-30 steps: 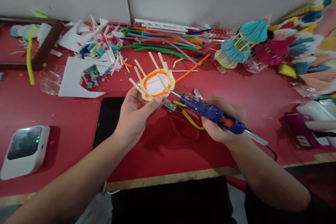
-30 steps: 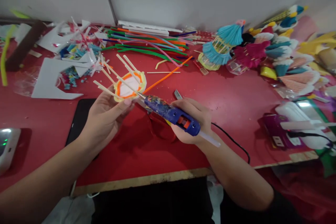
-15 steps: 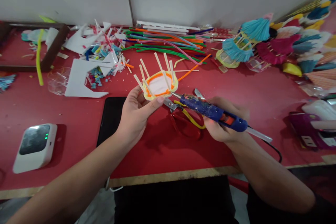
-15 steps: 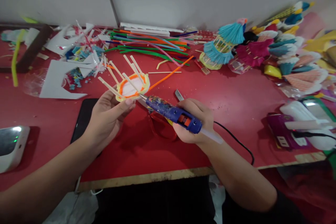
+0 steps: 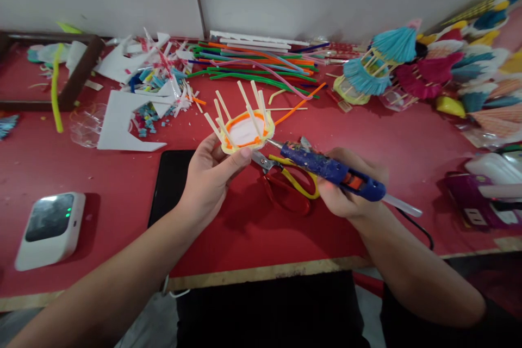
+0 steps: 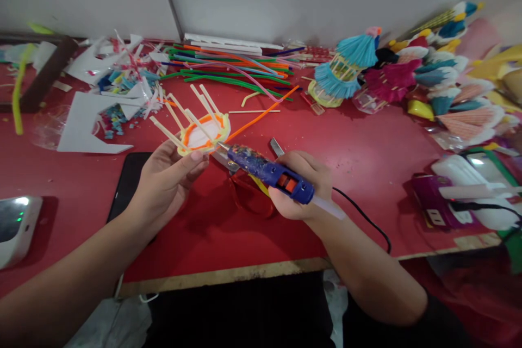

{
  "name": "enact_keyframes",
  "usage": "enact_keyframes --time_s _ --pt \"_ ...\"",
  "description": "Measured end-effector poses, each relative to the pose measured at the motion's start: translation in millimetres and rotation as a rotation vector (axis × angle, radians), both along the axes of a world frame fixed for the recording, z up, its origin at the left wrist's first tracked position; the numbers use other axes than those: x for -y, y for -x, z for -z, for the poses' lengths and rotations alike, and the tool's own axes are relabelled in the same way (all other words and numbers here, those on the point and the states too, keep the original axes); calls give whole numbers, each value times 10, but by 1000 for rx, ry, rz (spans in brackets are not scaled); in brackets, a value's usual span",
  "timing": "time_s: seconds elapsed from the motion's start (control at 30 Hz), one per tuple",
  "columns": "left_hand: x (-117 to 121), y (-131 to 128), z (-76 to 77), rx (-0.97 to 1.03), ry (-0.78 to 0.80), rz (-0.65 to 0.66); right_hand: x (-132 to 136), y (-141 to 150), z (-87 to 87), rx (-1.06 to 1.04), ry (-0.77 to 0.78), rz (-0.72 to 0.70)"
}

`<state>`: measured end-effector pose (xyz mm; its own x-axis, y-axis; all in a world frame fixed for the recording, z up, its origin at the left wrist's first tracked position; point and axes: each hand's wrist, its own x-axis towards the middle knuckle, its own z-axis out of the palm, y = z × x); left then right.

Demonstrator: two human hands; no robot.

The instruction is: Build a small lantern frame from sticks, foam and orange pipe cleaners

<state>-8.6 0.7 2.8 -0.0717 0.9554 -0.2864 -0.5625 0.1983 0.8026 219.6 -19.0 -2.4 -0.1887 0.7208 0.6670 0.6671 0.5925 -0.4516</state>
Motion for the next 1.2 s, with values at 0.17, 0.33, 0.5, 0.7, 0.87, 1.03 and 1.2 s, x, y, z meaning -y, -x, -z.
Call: enact_keyframes --time_s 0.17,0.33,0.5,0.7,0.87,1.03,1.2 --pt "-2 5 1 0 33 4 12 1 -34 72 -8 -48" --pt "-4 5 -14 37 47 24 18 -8 -75 71 5 -10" --pt "-5 4 -16 38 61 30 15 -20 -75 72 12 21" --pt "-3 12 1 54 62 30 9 -16 -92 67 6 -13" --pt "2 8 -20 54 69 45 9 -26 -54 33 -10 24" --pt "5 5 -41 38 53 55 -27 -41 48 -26 -76 57" --pt "-21 21 -22 54 1 44 -149 -396 23 163 -107 332"
